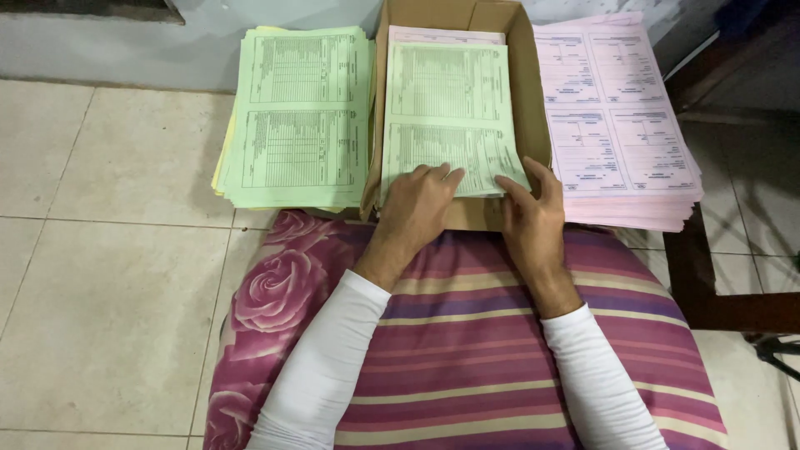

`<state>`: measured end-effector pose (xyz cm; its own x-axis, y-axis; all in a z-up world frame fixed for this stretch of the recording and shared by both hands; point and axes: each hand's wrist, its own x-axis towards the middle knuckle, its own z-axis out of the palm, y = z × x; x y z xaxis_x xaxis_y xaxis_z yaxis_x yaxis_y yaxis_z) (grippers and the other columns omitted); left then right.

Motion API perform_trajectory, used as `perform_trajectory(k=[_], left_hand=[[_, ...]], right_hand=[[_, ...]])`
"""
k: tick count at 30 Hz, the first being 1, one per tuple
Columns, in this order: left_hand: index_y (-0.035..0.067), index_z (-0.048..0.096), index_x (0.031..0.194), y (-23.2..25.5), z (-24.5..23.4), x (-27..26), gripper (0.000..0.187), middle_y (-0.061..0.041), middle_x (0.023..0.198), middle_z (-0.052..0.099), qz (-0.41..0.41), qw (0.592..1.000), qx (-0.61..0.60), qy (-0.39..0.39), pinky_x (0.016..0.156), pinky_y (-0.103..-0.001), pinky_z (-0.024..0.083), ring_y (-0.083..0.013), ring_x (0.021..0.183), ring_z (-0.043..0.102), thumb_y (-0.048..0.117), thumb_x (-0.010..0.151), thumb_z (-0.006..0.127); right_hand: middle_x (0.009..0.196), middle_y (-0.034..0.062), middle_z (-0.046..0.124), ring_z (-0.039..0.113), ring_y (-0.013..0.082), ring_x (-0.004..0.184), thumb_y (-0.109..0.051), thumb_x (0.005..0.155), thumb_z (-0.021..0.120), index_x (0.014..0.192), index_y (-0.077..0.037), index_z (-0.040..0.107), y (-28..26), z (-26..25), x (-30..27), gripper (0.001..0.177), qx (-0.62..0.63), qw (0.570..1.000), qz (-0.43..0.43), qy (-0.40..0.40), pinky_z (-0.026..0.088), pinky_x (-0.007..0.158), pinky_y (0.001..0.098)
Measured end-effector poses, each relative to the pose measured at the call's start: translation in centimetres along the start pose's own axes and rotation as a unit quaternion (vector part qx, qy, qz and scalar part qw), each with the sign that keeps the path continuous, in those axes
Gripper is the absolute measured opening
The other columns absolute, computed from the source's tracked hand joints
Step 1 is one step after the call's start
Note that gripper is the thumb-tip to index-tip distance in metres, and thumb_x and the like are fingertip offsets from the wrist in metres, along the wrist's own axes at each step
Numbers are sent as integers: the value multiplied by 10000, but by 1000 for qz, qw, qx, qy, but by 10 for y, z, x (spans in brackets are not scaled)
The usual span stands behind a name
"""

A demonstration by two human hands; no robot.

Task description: Sorting and organizing printed paper forms into a cardboard box

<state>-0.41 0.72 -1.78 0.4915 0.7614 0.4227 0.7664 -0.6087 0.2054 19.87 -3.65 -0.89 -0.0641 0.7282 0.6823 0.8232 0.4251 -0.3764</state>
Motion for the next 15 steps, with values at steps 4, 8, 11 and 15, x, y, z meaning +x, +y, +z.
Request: perform_trajectory(k=[4,8,11,15], left_hand=[[121,736,1196,-7,4,-2,351,-189,1107,743,-23,999,-28,-21,703,-493,626,-378,984,733,132,848,688],[15,626,1343,4,-28,-1,682,-322,1350,563,-115,989,-12,-88,888,-613,549,-480,1216,588,301,763,841],[-19,533,1448,11,-47,-3,810,-373,1509,396,-161,981,10,-111,1027,-635,490,-519,1369,459,310,784,859],[-52,509,1465,12,-42,-6,794,-414,1546,289,-182,978,-10,-101,1075,-642,459,-546,1392,411,235,810,855]], right_hand=[[1345,221,566,620,441,1229,60,888,688,1195,-104,783,-2,3,-2,361,-24,999,17,-32,539,1053,491],[1416,287,502,555,516,1280,-5,894,704,1336,-91,692,-12,-1,1,451,-3,995,52,-88,497,1058,580],[1428,281,493,543,508,1300,-60,916,721,1335,-107,686,-8,0,-1,423,2,994,51,-101,493,1061,572],[1422,311,507,552,519,1291,-111,904,762,1324,-101,690,-9,1,-2,426,-8,992,42,-116,501,1042,583]])
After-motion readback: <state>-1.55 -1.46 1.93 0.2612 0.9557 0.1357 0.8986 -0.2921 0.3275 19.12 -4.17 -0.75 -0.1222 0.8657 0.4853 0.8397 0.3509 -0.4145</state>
